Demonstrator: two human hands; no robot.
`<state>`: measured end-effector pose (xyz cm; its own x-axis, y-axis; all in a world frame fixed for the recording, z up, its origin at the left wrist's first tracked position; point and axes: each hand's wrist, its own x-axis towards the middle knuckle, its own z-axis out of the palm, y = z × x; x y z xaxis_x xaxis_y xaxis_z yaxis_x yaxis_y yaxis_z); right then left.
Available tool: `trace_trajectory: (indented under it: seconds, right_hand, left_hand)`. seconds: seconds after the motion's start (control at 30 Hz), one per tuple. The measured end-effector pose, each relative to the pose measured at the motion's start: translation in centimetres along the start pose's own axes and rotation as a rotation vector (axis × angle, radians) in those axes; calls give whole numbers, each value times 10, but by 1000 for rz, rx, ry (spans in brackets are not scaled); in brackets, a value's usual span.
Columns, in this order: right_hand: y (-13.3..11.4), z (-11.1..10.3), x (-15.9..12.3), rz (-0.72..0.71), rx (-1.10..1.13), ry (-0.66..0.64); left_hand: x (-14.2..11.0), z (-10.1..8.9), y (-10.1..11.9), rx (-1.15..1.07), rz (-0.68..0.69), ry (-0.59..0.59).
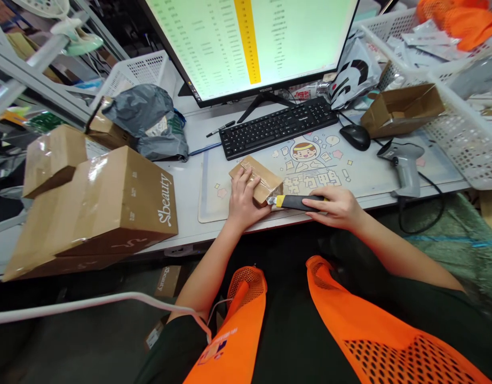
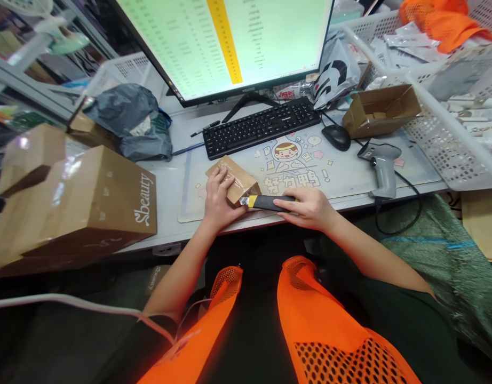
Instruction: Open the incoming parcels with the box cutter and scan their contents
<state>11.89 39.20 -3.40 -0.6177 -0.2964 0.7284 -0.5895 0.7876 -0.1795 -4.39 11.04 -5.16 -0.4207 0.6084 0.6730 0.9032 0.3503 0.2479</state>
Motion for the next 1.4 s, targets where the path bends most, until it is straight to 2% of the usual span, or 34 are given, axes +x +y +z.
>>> trace_trajectory:
  seconds: [0.1,0.17,0.23,0.3,0.37,0.4,0.47,0.57,0.67,0.73,0.8,0.87,1.0,1.23,1.4]
  right_hand:
    - [0,-4,0,2,-63,-41]
    - [15,-12,-6,59,-115,-71]
    - [36,-25,-19,217,-216,-55]
    - [55,-40,-35,416,-334,13]
    - [62,-54,-49,546,-379,92]
    - [60,-58,-54,567,-358,119]
    - [44,-62,-58,562,-273,148]
    - [3,-58,-48,524,-146,151]
    - [-36,-51,-23,463,-43,116]
    - [-51,-47,-6,417,-14,53]
    - [-56,-46,9,395,-23,-28]
    - [-56,-45,20,386,-51,-100]
    - [-52,-45,34,349,-83,-185]
    - [-56,-52,51,347,-119,-287]
    - [-60,-62,55,356,-121,-343]
  left_hand:
    - [-2,1,-2,9,13,-14]
    - [-3,2,1,33,5,-25]
    - [-5,2,5,54,-22,-34]
    - [-4,-4,6,67,-57,-63]
    - [1,-15,0,47,-64,-144]
    - [4,-23,-7,17,-62,-196]
    - [12,-38,-25,-71,-87,-277]
    - [17,-50,-43,-177,-237,-339]
    - [8,-42,-29,-121,-373,-363]
    - [-3,-30,-8,-89,-390,-293]
    - [-12,-16,9,-112,-375,-174]
    - [-17,-2,15,-182,-389,-91]
    - [-19,19,9,-393,-437,-86]
    - [-28,24,19,-224,-249,15]
    - [-28,26,19,-195,-247,35]
